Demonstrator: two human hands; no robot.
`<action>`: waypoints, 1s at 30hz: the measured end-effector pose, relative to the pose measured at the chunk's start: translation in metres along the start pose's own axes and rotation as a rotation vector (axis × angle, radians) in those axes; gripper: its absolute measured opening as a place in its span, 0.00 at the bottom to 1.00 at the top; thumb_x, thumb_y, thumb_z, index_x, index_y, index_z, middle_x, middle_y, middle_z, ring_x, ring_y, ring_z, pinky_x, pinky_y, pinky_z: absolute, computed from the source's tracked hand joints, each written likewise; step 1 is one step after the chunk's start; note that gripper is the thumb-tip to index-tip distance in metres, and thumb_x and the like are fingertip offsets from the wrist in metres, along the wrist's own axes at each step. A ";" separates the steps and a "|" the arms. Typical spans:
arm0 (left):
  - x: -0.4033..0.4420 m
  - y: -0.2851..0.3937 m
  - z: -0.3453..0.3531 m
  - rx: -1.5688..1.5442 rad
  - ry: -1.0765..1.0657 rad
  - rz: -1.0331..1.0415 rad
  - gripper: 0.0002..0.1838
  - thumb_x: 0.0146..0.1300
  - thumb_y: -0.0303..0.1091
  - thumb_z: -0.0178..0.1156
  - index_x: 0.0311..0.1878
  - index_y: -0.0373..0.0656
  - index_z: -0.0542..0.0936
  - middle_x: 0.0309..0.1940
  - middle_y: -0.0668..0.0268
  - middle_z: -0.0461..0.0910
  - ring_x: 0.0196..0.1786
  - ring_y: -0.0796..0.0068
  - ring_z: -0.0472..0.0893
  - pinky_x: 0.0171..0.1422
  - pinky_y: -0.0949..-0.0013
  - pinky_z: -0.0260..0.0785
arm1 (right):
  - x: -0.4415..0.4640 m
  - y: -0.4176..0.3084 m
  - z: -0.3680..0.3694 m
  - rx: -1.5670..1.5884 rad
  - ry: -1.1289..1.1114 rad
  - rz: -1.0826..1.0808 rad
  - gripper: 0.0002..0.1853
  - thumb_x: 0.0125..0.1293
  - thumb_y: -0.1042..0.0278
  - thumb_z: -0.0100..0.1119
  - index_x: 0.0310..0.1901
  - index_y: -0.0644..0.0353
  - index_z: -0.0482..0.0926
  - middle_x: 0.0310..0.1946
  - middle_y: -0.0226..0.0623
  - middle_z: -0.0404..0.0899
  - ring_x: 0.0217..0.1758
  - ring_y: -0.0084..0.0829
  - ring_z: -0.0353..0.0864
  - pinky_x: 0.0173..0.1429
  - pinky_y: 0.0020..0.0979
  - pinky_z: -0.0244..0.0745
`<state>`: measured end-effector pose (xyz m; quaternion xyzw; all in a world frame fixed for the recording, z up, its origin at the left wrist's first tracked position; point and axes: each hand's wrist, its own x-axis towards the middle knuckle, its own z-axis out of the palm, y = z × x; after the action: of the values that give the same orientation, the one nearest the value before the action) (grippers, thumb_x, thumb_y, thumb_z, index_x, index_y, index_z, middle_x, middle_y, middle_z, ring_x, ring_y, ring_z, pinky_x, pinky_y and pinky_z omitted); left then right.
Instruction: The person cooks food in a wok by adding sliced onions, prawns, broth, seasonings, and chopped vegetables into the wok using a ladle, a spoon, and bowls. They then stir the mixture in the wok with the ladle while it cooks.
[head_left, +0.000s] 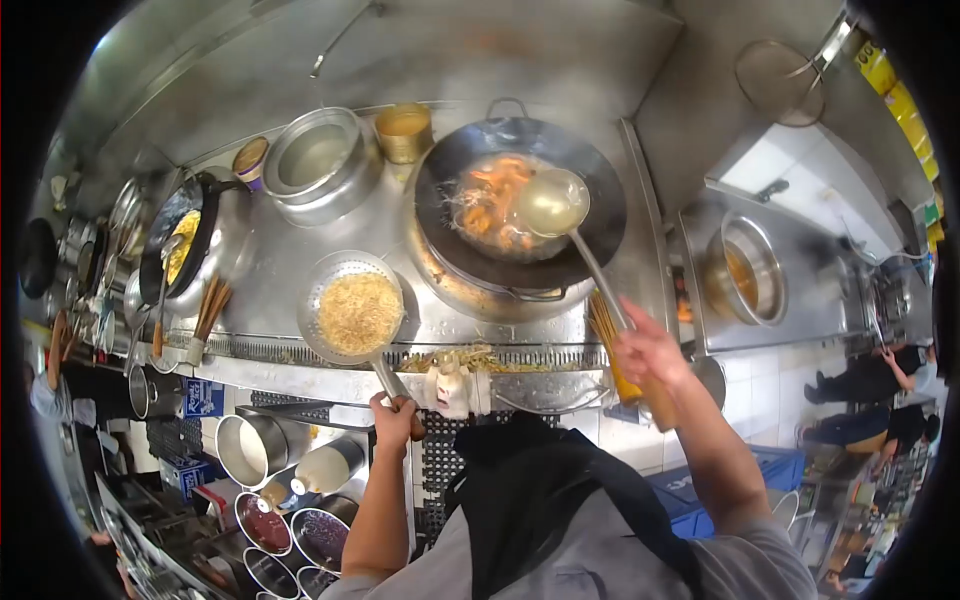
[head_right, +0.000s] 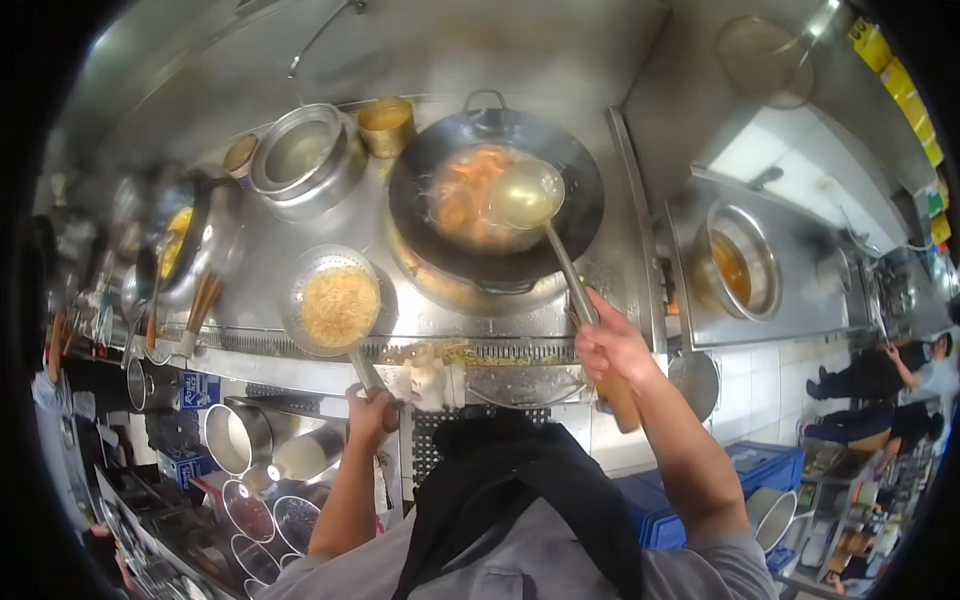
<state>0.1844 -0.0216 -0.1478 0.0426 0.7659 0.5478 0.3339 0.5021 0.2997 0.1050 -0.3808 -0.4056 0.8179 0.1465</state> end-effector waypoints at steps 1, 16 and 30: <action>0.002 0.005 0.000 -0.231 -0.084 -0.123 0.25 0.63 0.31 0.62 0.61 0.38 0.67 0.36 0.56 0.77 0.33 0.62 0.79 0.39 0.61 0.75 | 0.019 0.004 -0.008 -0.203 0.036 -0.034 0.41 0.72 0.72 0.54 0.83 0.44 0.49 0.31 0.31 0.75 0.16 0.21 0.68 0.21 0.29 0.70; -0.134 0.217 -0.027 -0.686 -0.223 -0.204 0.23 0.62 0.22 0.56 0.61 0.44 0.68 0.27 0.65 0.69 0.21 0.77 0.69 0.22 0.72 0.66 | 0.031 0.006 -0.125 -1.549 0.444 -0.126 0.49 0.67 0.75 0.55 0.83 0.33 0.41 0.34 0.61 0.84 0.40 0.62 0.85 0.51 0.56 0.78; -0.058 0.282 0.198 0.334 -0.048 0.244 0.38 0.55 0.24 0.61 0.71 0.37 0.62 0.37 0.50 0.81 0.32 0.59 0.84 0.37 0.58 0.77 | 0.087 -0.068 0.042 0.101 -0.147 0.077 0.42 0.74 0.78 0.50 0.83 0.39 0.44 0.25 0.30 0.69 0.19 0.22 0.66 0.22 0.30 0.67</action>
<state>0.2552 0.2260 0.0893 0.2028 0.8272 0.4482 0.2716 0.4083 0.3664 0.1297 -0.3271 -0.3586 0.8681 0.1038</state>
